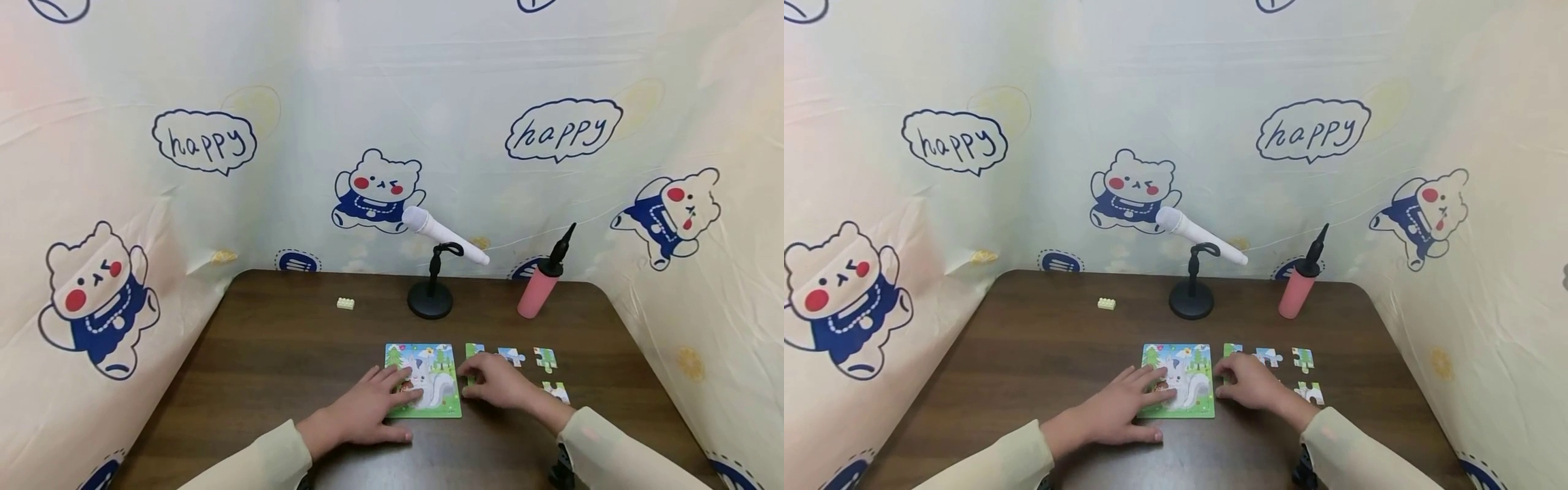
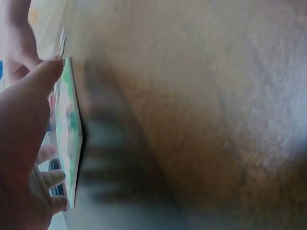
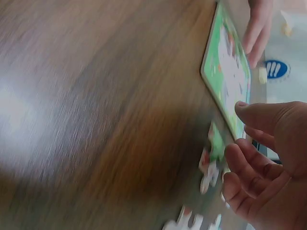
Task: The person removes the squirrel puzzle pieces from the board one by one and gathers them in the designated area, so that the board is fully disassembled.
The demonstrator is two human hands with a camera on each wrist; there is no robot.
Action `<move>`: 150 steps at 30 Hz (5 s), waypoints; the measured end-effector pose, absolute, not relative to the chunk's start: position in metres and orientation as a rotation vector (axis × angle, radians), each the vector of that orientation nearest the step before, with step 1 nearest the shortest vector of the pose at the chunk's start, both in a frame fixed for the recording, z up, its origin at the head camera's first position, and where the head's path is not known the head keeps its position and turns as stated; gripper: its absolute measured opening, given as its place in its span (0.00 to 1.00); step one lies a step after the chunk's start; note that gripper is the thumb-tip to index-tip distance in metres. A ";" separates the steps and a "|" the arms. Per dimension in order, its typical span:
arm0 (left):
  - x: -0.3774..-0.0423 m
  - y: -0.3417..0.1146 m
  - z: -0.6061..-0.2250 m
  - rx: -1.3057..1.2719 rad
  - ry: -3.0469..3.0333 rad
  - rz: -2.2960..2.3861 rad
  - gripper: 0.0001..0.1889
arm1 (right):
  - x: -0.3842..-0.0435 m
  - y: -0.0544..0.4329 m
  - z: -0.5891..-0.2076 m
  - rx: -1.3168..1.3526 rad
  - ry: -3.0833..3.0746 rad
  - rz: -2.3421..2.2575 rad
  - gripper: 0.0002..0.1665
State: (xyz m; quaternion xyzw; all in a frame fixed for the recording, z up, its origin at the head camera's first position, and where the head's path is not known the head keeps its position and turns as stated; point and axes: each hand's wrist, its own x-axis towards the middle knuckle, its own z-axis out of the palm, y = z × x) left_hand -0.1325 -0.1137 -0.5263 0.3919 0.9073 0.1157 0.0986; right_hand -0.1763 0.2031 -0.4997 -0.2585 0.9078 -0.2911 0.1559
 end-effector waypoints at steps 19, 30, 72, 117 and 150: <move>-0.125 -0.110 -0.537 1.162 2.632 0.300 0.39 | -0.170 0.161 -0.509 -0.774 2.636 -0.650 0.23; -0.126 -0.108 -0.535 1.152 2.632 0.298 0.39 | -0.172 0.162 -0.515 -0.754 2.647 -0.672 0.20; -0.132 -0.111 -0.536 1.164 2.702 0.402 0.35 | -0.162 0.294 -0.487 -0.582 2.535 -1.078 0.08; -0.155 -0.140 -0.541 0.864 2.815 0.346 0.46 | -0.121 0.374 -0.523 -0.377 2.659 -0.897 0.05; -0.158 -0.138 -0.536 0.837 2.825 0.335 0.46 | -0.184 0.143 -0.499 -0.921 2.504 -0.773 0.15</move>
